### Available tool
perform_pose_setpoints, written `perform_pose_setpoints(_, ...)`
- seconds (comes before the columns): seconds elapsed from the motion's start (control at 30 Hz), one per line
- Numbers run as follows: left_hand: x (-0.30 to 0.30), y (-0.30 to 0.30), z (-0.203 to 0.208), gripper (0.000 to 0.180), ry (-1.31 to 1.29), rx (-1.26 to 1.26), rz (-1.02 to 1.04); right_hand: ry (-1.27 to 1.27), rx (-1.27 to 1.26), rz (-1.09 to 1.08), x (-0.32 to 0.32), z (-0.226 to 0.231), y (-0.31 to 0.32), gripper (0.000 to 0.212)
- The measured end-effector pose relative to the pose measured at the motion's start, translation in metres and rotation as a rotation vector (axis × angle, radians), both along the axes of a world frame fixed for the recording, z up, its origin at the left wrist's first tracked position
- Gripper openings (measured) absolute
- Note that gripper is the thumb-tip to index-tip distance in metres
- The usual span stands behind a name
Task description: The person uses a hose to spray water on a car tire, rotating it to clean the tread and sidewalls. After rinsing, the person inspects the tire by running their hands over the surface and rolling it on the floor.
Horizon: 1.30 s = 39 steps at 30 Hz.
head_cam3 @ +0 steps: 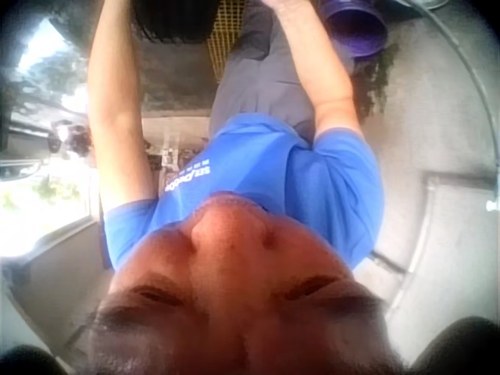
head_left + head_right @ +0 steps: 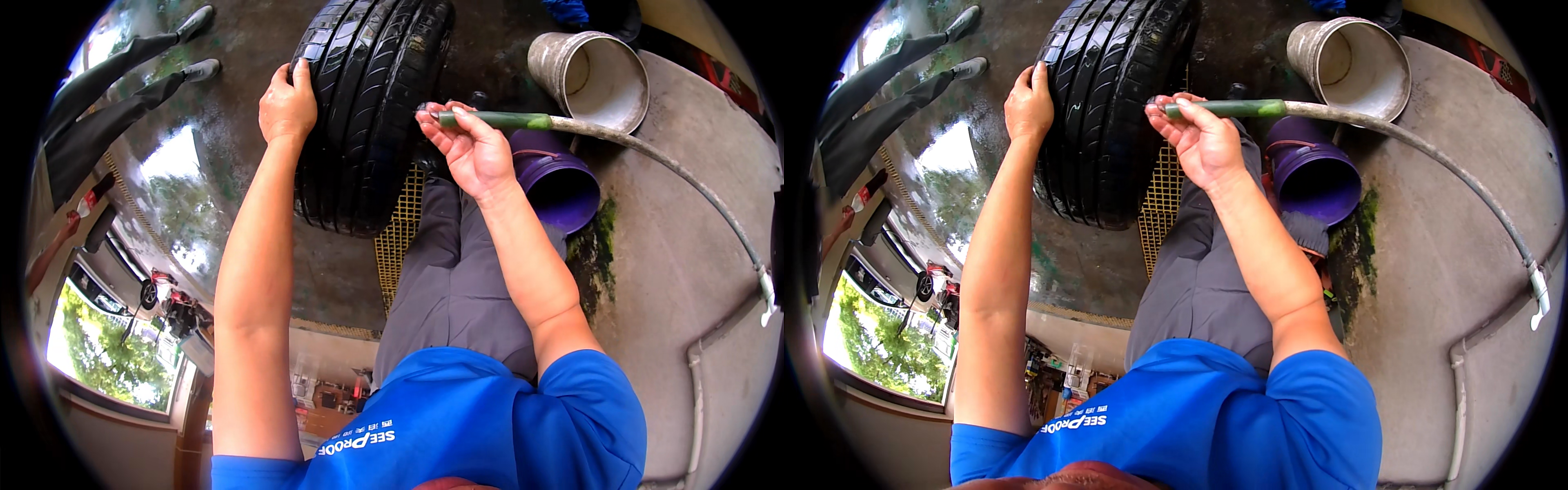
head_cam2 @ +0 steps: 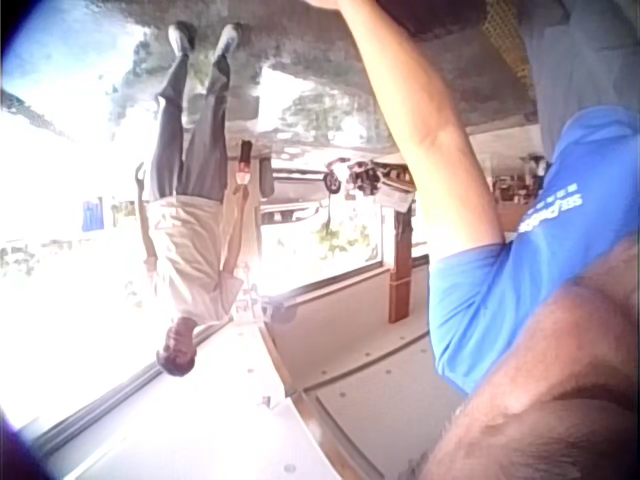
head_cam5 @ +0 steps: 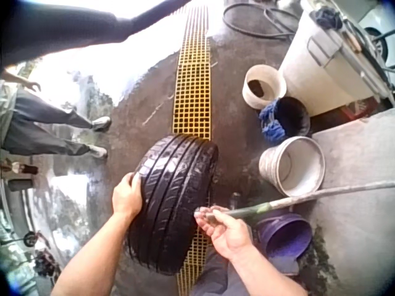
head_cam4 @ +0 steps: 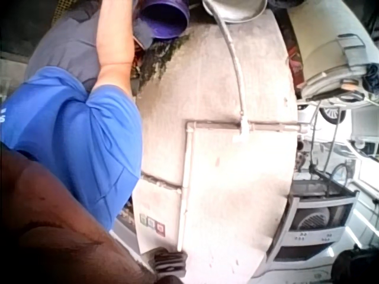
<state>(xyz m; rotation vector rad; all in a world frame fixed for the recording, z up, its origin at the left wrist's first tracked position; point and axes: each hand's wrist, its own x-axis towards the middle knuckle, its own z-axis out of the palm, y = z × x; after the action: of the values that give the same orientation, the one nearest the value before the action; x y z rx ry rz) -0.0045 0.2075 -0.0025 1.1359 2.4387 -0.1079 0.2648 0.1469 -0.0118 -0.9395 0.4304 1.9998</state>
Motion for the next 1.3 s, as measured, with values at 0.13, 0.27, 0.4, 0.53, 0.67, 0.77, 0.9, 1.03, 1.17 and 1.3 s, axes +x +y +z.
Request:
perform_pose_setpoints(0.13,-0.001,-0.002,-0.001,0.061,0.011,0.013,-0.008,-0.026,0.034,-0.024,0.003,-0.016,0.001,0.014)
perform_pose_setpoints(0.27,-0.003,-0.007,-0.003,0.061,0.020,0.028,-0.011,-0.099,0.011,-0.090,0.005,-0.030,0.011,0.012)
perform_pose_setpoints(0.4,-0.007,-0.010,-0.005,0.060,0.004,0.039,-0.012,-0.111,0.003,-0.103,0.006,-0.035,0.020,0.013)
perform_pose_setpoints(0.53,-0.011,-0.012,-0.005,0.059,0.001,0.039,-0.003,-0.100,0.019,-0.098,0.005,-0.036,0.022,0.013)
perform_pose_setpoints(0.67,-0.013,-0.012,-0.004,0.058,-0.003,0.039,-0.002,-0.106,0.017,-0.103,0.006,-0.037,0.024,0.013)
perform_pose_setpoints(0.77,-0.011,-0.012,-0.001,0.058,-0.001,0.035,0.000,-0.108,0.024,-0.107,0.006,-0.038,0.025,0.013)
perform_pose_setpoints(0.9,-0.010,-0.016,0.000,0.057,-0.012,0.055,-0.002,-0.116,0.006,-0.122,0.004,-0.036,0.028,0.011)
perform_pose_setpoints(1.03,-0.010,-0.024,-0.001,0.056,-0.008,0.075,-0.001,-0.107,0.008,-0.124,0.001,-0.033,0.030,0.010)
perform_pose_setpoints(1.17,-0.009,-0.032,0.003,0.054,-0.026,0.095,0.004,-0.110,0.017,-0.118,0.001,-0.031,0.031,0.010)
perform_pose_setpoints(1.3,-0.010,-0.045,0.006,0.053,-0.043,0.127,-0.003,-0.121,0.007,-0.121,0.000,-0.032,0.030,0.010)
